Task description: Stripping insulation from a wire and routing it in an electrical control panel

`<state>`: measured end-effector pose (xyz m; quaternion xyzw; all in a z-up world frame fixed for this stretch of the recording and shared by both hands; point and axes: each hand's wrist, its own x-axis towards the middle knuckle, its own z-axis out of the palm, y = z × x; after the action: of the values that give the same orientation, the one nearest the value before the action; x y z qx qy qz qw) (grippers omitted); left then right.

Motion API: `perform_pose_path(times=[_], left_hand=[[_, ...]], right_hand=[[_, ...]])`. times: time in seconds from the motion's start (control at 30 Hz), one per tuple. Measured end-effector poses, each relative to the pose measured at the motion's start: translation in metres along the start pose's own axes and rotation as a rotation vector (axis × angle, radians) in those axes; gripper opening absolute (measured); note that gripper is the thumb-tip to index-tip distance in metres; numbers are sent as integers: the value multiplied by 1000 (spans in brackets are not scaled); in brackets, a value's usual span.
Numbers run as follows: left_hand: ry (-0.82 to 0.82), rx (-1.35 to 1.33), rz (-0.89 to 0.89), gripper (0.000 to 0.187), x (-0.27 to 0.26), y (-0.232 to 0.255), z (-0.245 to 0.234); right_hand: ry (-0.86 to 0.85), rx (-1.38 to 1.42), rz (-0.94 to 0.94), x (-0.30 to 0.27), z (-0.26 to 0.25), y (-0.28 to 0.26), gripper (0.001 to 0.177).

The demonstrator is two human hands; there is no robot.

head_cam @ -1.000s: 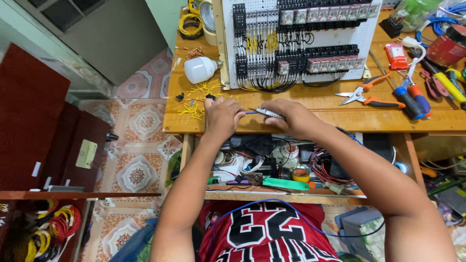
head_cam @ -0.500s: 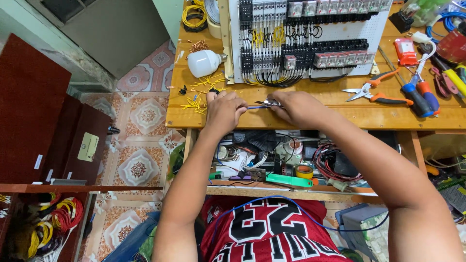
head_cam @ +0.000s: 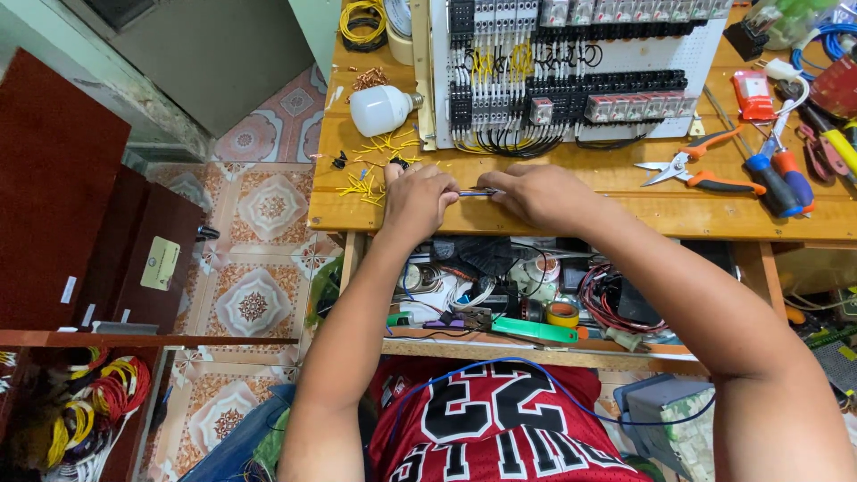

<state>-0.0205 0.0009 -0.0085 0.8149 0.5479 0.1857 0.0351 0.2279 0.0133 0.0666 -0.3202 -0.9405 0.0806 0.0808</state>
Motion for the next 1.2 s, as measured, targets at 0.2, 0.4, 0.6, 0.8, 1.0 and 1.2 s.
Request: perform_pose_path(times=[0.2,0.4,0.6,0.8,1.0,1.2], left_hand=[[25,1,18,9,-1,1,2],[59,9,46,9,0,1,3],[61,3,35,8,1,1,4],[89,0,44,6,1,1,10],[103,18,46,5,3,1,10],[112,12,56,5,4,-1,11]], right_hand=[[-31,8,3,6,13,6,23],[-11,-72,9,10,8,-4,21],[1,-119,9,12,13,-6,17],[-26,-164,13,17,17,-4,14],[-46,-210,33,28,28,1,17],[-62,-178,34,30,31,5,18]])
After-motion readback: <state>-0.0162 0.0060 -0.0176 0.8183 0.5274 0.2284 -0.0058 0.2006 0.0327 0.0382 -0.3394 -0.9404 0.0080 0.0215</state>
